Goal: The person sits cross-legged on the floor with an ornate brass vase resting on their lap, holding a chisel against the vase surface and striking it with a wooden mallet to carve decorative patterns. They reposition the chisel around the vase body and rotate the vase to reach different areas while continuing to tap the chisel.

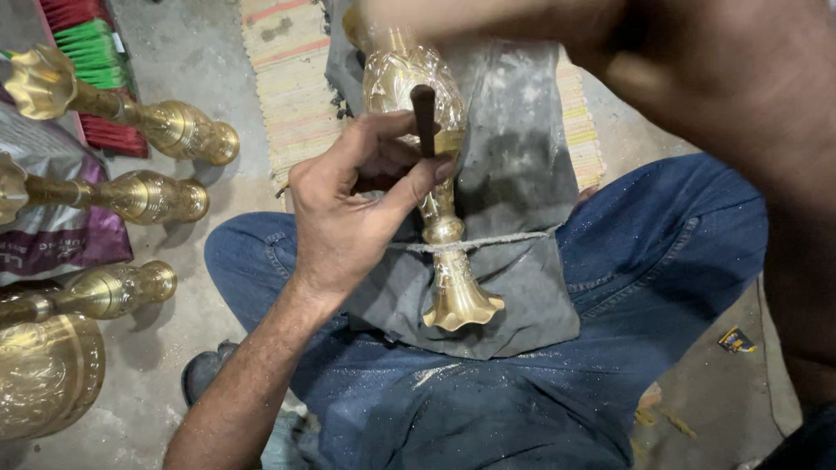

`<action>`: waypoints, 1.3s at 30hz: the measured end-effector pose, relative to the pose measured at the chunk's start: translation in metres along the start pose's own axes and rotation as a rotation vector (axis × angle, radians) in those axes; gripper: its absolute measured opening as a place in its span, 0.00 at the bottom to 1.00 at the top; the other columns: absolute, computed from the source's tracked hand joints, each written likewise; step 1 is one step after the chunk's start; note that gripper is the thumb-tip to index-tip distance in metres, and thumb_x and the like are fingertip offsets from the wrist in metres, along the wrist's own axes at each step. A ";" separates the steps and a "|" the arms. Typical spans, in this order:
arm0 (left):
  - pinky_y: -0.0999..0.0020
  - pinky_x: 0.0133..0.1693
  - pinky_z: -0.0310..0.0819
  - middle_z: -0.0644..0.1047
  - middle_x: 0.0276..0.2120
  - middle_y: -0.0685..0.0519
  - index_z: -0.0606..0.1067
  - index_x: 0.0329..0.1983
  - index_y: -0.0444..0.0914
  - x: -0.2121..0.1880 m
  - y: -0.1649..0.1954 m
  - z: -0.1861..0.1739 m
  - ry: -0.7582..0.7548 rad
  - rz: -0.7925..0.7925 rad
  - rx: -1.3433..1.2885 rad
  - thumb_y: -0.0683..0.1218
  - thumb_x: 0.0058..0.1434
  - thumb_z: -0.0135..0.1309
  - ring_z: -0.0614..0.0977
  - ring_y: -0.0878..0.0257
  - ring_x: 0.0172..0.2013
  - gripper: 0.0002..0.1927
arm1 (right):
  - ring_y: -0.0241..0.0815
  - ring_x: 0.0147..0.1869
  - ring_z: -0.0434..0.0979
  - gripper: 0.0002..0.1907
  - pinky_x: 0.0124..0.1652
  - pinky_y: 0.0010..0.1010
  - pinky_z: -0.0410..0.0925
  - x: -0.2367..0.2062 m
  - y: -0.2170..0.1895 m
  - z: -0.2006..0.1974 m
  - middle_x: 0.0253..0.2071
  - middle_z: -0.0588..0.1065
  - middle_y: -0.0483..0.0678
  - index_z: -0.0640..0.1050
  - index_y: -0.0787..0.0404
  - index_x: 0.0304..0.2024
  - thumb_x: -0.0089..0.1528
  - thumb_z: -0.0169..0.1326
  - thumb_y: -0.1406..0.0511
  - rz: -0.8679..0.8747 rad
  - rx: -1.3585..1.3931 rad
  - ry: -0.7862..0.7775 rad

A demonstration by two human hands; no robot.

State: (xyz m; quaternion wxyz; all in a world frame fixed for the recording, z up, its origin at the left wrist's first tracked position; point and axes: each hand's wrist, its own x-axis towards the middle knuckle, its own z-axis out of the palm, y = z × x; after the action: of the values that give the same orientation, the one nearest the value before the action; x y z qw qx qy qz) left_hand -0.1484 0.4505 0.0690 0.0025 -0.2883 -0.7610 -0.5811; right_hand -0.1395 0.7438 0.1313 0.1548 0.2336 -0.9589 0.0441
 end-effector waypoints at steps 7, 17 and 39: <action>0.74 0.40 0.85 0.85 0.37 0.52 0.75 0.54 0.32 -0.002 -0.001 0.002 0.018 0.003 0.042 0.39 0.66 0.66 0.89 0.67 0.37 0.16 | 0.46 0.27 0.80 0.10 0.29 0.37 0.73 0.011 -0.005 -0.001 0.28 0.79 0.54 0.82 0.63 0.44 0.67 0.62 0.62 0.166 -0.034 -0.168; 0.74 0.45 0.84 0.85 0.42 0.51 0.75 0.58 0.32 -0.007 -0.003 0.002 0.042 0.022 -0.020 0.36 0.69 0.63 0.88 0.66 0.42 0.16 | 0.46 0.33 0.81 0.09 0.35 0.32 0.75 0.001 0.010 0.021 0.33 0.79 0.56 0.81 0.69 0.49 0.74 0.59 0.67 0.118 0.167 -0.058; 0.72 0.45 0.85 0.85 0.40 0.51 0.76 0.53 0.31 -0.008 0.003 0.004 0.088 0.004 -0.002 0.39 0.70 0.65 0.88 0.66 0.40 0.12 | 0.46 0.28 0.80 0.10 0.30 0.34 0.73 0.013 0.008 0.009 0.29 0.79 0.54 0.82 0.65 0.46 0.66 0.64 0.64 -0.008 -0.124 -0.109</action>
State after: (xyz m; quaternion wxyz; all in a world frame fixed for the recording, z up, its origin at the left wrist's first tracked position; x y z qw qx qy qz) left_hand -0.1394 0.4511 0.0675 0.0368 -0.2638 -0.7592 -0.5939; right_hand -0.1565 0.7435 0.1271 0.1166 0.2295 -0.9659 -0.0287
